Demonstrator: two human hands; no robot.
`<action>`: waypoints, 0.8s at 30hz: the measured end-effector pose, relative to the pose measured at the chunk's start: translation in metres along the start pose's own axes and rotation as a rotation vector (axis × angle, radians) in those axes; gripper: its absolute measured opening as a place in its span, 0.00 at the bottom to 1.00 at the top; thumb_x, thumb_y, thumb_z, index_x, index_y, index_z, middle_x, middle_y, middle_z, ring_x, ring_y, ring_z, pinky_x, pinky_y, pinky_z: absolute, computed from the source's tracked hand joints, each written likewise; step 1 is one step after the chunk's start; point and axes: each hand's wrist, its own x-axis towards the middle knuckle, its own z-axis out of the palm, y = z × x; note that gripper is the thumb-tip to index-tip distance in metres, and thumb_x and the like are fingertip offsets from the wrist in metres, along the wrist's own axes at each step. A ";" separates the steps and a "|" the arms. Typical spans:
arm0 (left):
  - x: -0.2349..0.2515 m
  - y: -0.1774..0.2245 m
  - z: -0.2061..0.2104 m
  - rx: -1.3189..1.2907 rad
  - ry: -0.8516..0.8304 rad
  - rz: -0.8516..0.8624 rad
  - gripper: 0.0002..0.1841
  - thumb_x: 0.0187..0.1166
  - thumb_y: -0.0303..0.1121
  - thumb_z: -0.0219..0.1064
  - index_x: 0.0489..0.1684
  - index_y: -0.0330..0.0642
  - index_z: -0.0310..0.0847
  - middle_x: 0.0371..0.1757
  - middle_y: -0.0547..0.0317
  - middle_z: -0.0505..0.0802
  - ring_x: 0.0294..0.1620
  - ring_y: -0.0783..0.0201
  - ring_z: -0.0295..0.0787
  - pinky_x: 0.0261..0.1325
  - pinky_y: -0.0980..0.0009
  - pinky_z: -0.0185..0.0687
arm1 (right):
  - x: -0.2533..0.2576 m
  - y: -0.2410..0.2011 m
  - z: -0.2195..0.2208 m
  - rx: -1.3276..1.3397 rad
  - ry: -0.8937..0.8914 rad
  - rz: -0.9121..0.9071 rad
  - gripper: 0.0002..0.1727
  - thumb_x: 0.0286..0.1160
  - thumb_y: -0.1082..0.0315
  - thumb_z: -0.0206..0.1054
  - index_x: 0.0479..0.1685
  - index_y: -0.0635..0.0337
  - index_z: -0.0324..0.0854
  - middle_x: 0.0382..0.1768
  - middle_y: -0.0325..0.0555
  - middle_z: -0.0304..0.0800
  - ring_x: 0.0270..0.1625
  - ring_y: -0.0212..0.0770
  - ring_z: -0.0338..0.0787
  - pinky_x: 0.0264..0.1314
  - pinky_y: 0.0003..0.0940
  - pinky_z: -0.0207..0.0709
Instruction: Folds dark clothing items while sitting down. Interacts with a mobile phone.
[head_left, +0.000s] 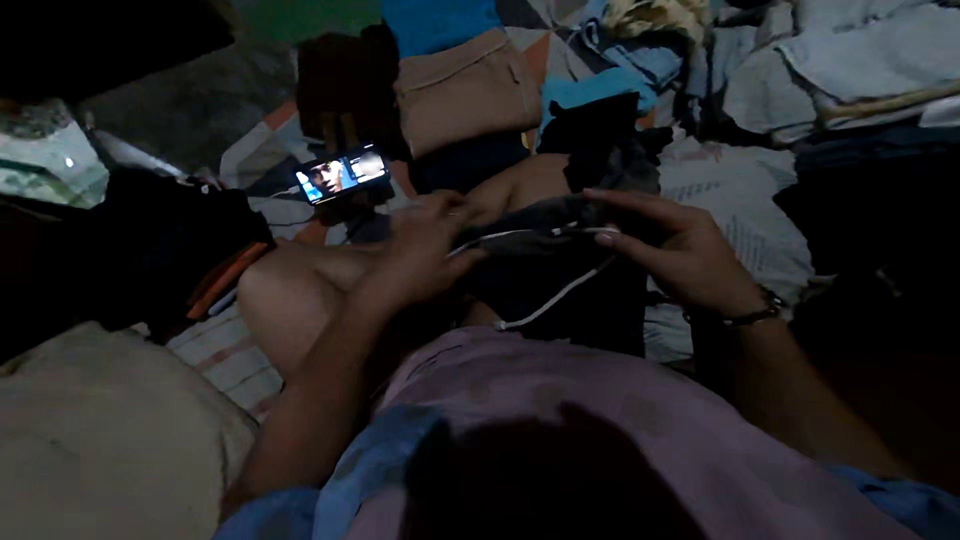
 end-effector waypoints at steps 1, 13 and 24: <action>0.012 0.015 0.010 -0.063 -0.030 0.056 0.25 0.84 0.44 0.67 0.80 0.52 0.77 0.78 0.47 0.81 0.78 0.43 0.74 0.77 0.38 0.68 | 0.001 -0.002 0.004 0.062 -0.008 0.019 0.24 0.77 0.66 0.69 0.73 0.52 0.83 0.54 0.34 0.89 0.46 0.23 0.87 0.50 0.20 0.83; 0.055 0.029 0.052 -0.133 -0.152 0.206 0.16 0.86 0.35 0.62 0.63 0.37 0.85 0.58 0.44 0.87 0.60 0.49 0.86 0.63 0.52 0.83 | 0.007 0.025 0.028 0.539 0.152 -0.074 0.22 0.82 0.62 0.65 0.75 0.49 0.80 0.56 0.29 0.92 0.49 0.25 0.91 0.47 0.19 0.86; 0.057 0.032 0.047 -0.312 -0.230 0.189 0.15 0.91 0.35 0.56 0.59 0.38 0.88 0.50 0.47 0.93 0.53 0.52 0.90 0.61 0.51 0.84 | 0.009 0.026 0.035 0.822 0.193 0.071 0.21 0.84 0.63 0.59 0.74 0.40 0.80 0.39 0.30 0.90 0.38 0.29 0.90 0.48 0.29 0.88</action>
